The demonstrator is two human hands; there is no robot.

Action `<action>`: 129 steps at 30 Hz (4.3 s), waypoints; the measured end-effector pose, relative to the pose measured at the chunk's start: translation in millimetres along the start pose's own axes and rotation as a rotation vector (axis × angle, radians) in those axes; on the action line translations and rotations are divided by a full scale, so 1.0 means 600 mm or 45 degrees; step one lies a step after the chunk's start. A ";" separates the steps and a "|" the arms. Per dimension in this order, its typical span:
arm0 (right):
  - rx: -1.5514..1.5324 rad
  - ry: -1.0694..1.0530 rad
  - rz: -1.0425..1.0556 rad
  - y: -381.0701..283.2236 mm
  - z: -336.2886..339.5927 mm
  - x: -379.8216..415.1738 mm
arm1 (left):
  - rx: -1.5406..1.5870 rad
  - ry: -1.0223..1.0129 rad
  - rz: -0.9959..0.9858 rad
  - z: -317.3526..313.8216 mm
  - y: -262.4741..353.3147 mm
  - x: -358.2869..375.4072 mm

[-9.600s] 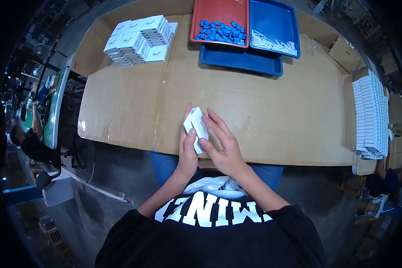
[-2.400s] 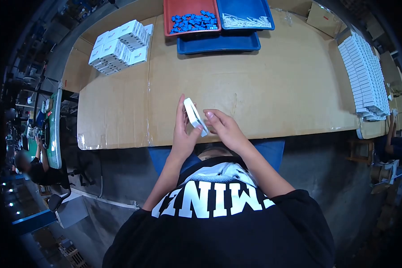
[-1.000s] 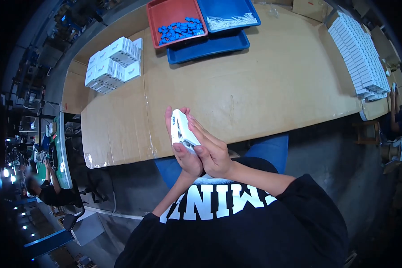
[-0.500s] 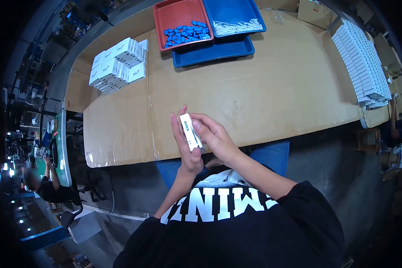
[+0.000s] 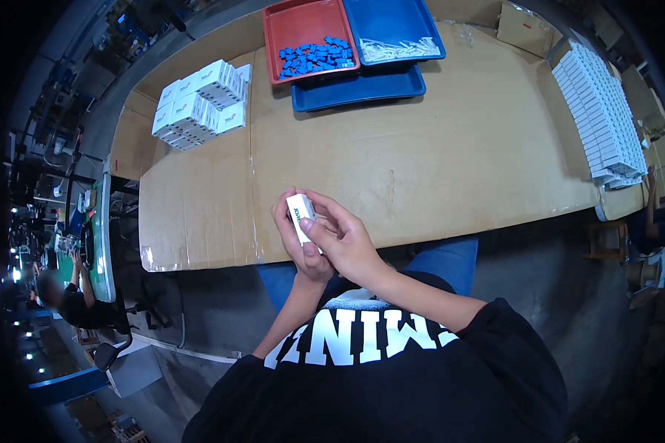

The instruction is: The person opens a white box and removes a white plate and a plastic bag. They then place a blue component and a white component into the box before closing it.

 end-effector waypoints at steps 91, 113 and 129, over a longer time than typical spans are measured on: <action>1.307 -0.260 0.708 0.091 0.126 -0.013 | 0.417 -0.126 1.341 -0.035 -0.057 0.028; 0.644 -0.013 0.116 0.079 0.152 -0.052 | 0.583 -0.390 1.113 0.005 -0.099 -0.004; 0.468 -0.148 0.291 0.036 0.087 -0.023 | 0.614 -0.382 0.643 -0.010 -0.025 0.002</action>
Point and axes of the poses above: each hand's wrist, its own x-axis away from the middle knuckle, its own z-axis out of the back of the hand, y = z × x, the point moved 2 cm from there along -x, towards the middle knuckle, and after that the axes turned 5 degrees about z, right-handed, at the moved point
